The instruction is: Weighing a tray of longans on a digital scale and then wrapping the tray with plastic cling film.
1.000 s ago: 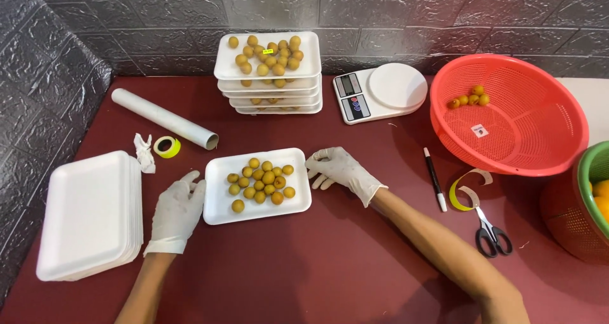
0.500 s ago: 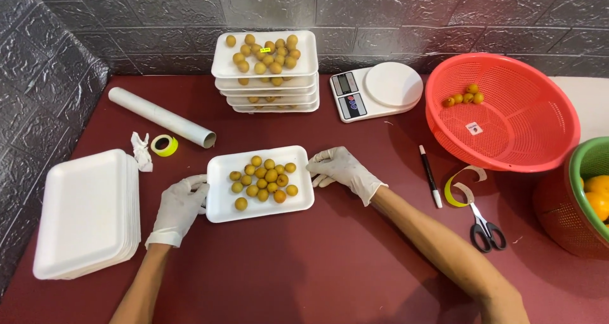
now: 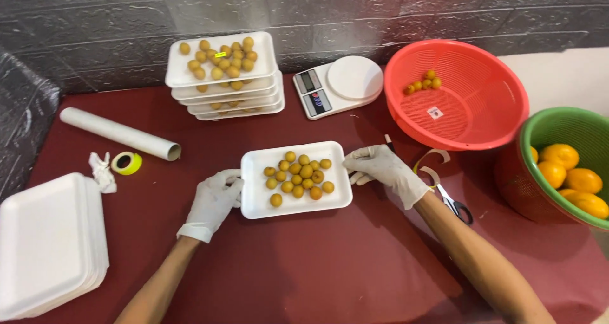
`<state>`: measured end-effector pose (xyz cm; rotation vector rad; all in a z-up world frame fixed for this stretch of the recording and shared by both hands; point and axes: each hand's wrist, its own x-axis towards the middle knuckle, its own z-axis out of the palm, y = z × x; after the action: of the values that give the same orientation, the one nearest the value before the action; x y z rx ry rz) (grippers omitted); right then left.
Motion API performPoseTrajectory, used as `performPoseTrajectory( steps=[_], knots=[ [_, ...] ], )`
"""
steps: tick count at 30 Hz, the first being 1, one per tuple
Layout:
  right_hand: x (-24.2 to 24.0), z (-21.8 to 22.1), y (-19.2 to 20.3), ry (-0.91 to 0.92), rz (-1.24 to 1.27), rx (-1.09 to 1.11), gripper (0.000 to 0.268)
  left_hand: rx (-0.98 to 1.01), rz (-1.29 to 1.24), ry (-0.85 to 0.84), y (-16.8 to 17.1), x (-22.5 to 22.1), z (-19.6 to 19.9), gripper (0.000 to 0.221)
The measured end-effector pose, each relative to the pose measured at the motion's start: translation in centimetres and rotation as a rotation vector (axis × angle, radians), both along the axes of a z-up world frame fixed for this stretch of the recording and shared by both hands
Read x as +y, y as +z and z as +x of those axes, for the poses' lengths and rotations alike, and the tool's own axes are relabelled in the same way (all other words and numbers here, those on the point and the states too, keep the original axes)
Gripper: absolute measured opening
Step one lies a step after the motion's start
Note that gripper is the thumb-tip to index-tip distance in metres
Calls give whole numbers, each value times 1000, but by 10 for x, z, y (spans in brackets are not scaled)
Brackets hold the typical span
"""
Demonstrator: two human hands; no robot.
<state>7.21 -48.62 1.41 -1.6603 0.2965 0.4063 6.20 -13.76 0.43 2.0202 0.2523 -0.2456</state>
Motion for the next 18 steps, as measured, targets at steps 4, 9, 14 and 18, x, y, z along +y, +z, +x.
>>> performPoseTrajectory(
  steps=[4, 9, 14, 18],
  knots=[
    [-33, -9, -20, -61, -8, -10, 39, -12, -29, -59, -17, -24, 9, 34],
    [-52, -19, -23, -106, -44, -2, 37, -1, -33, -107, -26, -43, 14, 32],
    [-53, -22, -30, -91, -72, -14, 32, 0, -20, -101, -23, -47, 9, 33],
    [-53, -22, -34, -74, -126, -26, 29, 53, 74, -102, -14, -47, 4, 32]
  ],
)
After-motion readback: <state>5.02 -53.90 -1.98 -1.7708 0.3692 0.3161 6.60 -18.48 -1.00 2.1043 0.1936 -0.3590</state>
